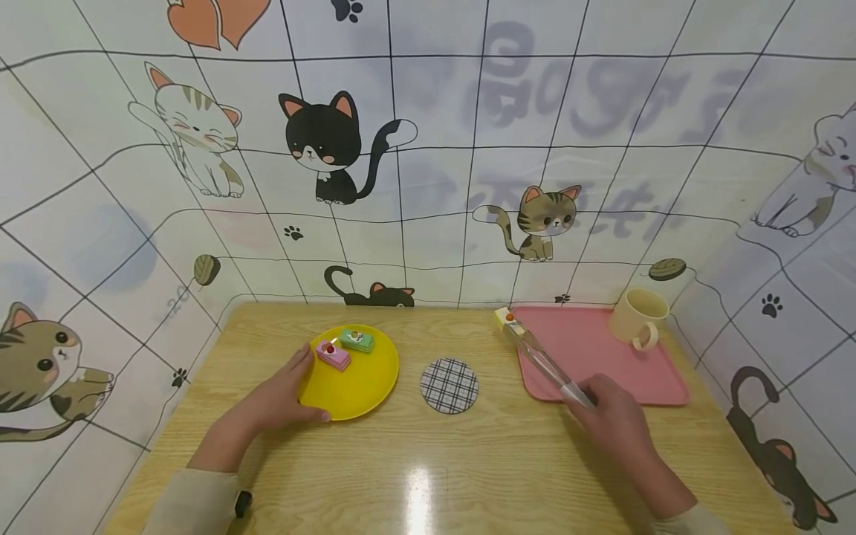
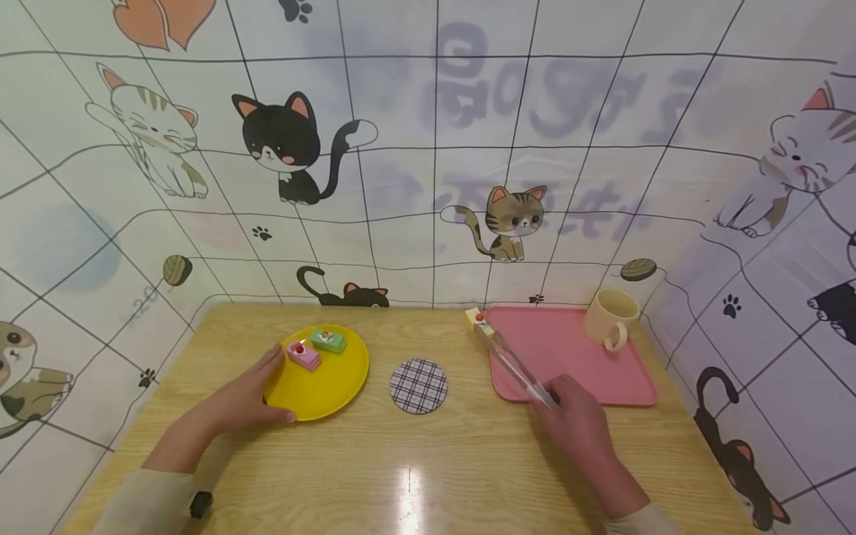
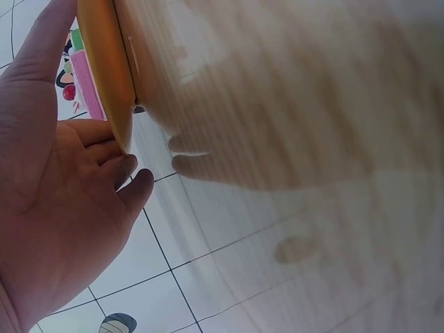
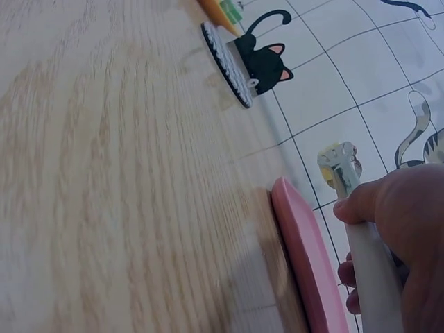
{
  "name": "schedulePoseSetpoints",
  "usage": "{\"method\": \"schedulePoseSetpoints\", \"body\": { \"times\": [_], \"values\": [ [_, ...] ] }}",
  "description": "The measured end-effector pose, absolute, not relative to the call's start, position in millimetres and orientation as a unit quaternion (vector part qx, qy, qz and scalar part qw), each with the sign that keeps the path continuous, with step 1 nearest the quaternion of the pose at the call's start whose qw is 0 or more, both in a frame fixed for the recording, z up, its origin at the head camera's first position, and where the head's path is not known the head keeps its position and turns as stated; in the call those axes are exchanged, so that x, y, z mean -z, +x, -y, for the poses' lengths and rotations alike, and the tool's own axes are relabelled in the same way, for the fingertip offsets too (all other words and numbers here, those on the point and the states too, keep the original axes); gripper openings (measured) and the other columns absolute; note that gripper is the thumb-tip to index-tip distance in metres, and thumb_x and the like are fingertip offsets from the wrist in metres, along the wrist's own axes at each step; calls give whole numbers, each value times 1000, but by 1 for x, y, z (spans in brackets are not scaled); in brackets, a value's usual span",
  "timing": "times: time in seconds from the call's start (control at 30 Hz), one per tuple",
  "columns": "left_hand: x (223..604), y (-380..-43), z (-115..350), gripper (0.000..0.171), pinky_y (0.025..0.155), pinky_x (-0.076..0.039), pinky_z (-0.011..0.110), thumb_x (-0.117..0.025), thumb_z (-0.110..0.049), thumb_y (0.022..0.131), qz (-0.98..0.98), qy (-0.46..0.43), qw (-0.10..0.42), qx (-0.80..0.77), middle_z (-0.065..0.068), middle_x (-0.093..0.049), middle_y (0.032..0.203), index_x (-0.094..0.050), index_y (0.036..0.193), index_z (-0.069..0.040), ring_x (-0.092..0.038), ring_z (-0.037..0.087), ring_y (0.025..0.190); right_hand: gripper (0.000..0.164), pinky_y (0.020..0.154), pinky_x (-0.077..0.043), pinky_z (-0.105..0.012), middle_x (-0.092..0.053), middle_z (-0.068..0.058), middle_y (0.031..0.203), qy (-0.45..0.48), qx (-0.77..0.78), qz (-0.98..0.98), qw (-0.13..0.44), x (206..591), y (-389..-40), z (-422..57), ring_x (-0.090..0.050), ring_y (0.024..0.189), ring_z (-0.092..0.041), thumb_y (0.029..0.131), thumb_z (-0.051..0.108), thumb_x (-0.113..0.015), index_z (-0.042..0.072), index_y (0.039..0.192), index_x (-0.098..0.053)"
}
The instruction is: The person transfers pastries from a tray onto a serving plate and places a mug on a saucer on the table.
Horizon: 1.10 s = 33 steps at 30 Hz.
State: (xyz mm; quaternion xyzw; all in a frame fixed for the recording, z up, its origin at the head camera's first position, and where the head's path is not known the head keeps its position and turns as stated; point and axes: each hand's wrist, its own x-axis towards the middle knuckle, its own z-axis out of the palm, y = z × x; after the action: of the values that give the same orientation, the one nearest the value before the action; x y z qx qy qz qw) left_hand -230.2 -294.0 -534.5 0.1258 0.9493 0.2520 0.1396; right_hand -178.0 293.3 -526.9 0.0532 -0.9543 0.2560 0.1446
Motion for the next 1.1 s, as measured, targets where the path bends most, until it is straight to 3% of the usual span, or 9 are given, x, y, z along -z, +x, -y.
{"method": "schedulePoseSetpoints", "body": {
  "times": [0.3,0.43,0.53,0.73,1.1],
  "values": [
    [535,-229,295,135,130,-26,66,-94,-63,81,-950,126,139,-249,27,-9,183,-22,172,7,-20,53,165,18,58,-41,-29,-59,10,82,103,-252,948,163,524,-182,-278,-48,70,-8,88,13,-94,14,92,-76],
    [536,-230,295,135,130,-26,66,-93,-63,82,-950,128,137,-249,28,-8,182,-22,172,7,-20,53,165,20,57,-40,-28,-55,11,80,113,-259,946,157,521,-183,-268,-46,68,-7,89,20,-95,17,91,-75],
    [536,-231,296,136,130,-26,66,-93,-63,81,-950,130,134,-251,28,-8,182,-21,172,7,-19,53,165,20,58,-42,-28,-55,13,80,125,-262,945,154,519,-184,-261,-47,68,-6,90,23,-94,19,91,-75],
    [538,-232,296,137,131,-25,65,-93,-64,81,-951,128,132,-249,27,-8,183,-20,173,6,-18,52,166,21,60,-44,-28,-52,17,83,182,-249,939,151,517,-188,-251,-47,71,-2,87,14,-95,19,94,-75],
    [536,-232,295,137,130,-25,65,-93,-63,82,-951,131,136,-245,28,-8,182,-20,172,8,-17,52,166,20,60,-47,-27,-53,18,85,240,-225,934,137,518,-198,-228,-47,72,1,89,19,-95,17,99,-77]
  ]
}}
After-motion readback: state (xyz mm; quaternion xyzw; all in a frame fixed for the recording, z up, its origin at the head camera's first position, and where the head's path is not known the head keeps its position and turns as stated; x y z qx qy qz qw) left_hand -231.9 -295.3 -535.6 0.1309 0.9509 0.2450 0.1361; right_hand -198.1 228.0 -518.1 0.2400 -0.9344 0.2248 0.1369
